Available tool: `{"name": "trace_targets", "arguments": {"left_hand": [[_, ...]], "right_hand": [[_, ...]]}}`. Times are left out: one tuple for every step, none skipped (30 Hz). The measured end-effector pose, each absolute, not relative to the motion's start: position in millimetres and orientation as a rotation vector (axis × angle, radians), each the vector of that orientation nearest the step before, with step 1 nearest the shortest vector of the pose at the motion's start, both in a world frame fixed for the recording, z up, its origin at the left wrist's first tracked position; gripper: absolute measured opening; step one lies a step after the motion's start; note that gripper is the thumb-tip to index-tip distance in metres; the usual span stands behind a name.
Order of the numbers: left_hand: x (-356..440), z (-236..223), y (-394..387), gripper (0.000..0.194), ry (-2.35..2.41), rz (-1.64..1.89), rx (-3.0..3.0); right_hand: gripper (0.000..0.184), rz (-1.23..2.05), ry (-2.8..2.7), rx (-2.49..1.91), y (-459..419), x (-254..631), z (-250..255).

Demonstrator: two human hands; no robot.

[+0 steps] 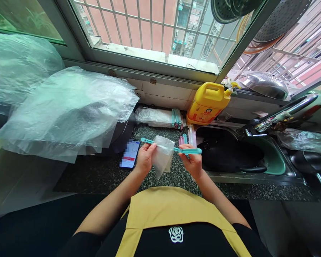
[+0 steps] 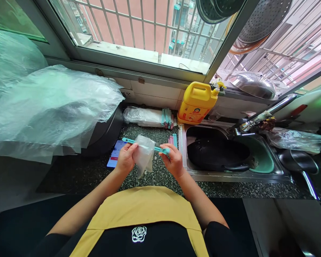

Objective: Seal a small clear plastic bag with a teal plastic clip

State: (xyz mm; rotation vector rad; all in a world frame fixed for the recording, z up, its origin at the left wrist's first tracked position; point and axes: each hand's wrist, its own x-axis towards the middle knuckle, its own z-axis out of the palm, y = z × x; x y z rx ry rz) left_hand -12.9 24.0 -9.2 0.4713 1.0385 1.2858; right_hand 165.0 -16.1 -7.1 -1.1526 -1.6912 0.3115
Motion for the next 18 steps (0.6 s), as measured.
{"name": "trace_targets", "arguments": {"left_hand": [[-12.8, -9.9, 23.6, 0.037, 1.044, 1.288, 0.476], [-12.8, -10.5, 23.2, 0.037, 1.047, 1.289, 0.481], [-12.8, -11.0, 22.7, 0.036, 1.048, 1.292, 0.481], [-12.9, -11.4, 22.3, 0.036, 1.045, 1.294, 0.478], [-13.1, -11.6, 21.9, 0.036, 1.041, 1.295, 0.473], [-13.4, -11.5, 21.6, 0.035, 1.038, 1.293, 0.470], [-13.7, -11.3, 21.3, 0.035, 1.039, 1.290, 0.470], [-14.0, -11.0, 21.2, 0.035, 1.041, 1.287, 0.472], [-14.2, -10.8, 21.2, 0.035, 1.045, 1.287, 0.476], [-14.4, -10.7, 21.2, 0.034, 1.048, 1.289, 0.480], [-14.6, -10.7, 21.3, 0.034, 1.052, 1.292, 0.482], [-14.6, -10.9, 21.5, 0.034, 1.055, 1.296, 0.485], [-14.6, -11.2, 21.7, 0.034, 1.057, 1.301, 0.487], [-14.5, -11.6, 21.8, 0.034, 1.060, 1.306, 0.491], [-14.3, -11.9, 21.8, 0.034, 1.064, 1.311, 0.495], [-14.2, -12.3, 21.8, 0.034, 1.069, 1.316, 0.501], [-14.1, -12.7, 21.7, 0.034, 1.074, 1.321, 0.509], [-14.0, -13.1, 21.6, 0.033, 1.076, 1.325, 0.518]], "right_hand": [[0.019, 0.318, -1.708, -1.165, -15.8, 165.0, -5.9], [0.020, 0.326, -1.710, -1.177, -15.8, 164.6, -5.0], [0.020, 0.333, -1.706, -1.184, -16.1, 164.0, -4.4], [0.020, 0.340, -1.692, -1.191, -16.5, 163.1, -4.2], [0.019, 0.348, -1.671, -1.195, -17.1, 162.2, -4.3], [0.018, 0.356, -1.646, -1.196, -17.5, 161.4, -4.6], [0.017, 0.369, -1.622, -1.194, -17.8, 160.9, -5.2], [0.016, 0.387, -1.605, -1.191, -17.8, 160.6, -6.0], [0.015, 0.408, -1.593, -1.188, -17.5, 160.7, -7.0], [0.015, 0.437, -1.582, -1.182, -16.8, 161.0, -8.0], [0.015, 0.470, -1.568, -1.173, -16.0, 161.5, -9.1], [0.017, 0.507, -1.551, -1.163, -15.1, 162.0, -10.2], [0.019, 0.540, -1.537, -1.154, -14.2, 162.5, -11.3], [0.021, 0.563, -1.527, -1.148, -13.4, 162.9, -12.2], [0.022, 0.571, -1.526, -1.147, -12.8, 163.1, -13.0], [0.022, 0.564, -1.531, -1.150, -12.4, 163.0, -13.5], [0.022, 0.546, -1.541, -1.154, -12.2, 162.8, -13.7], [0.021, 0.524, -1.550, -1.155, -12.3, 162.3, -13.5]]}}
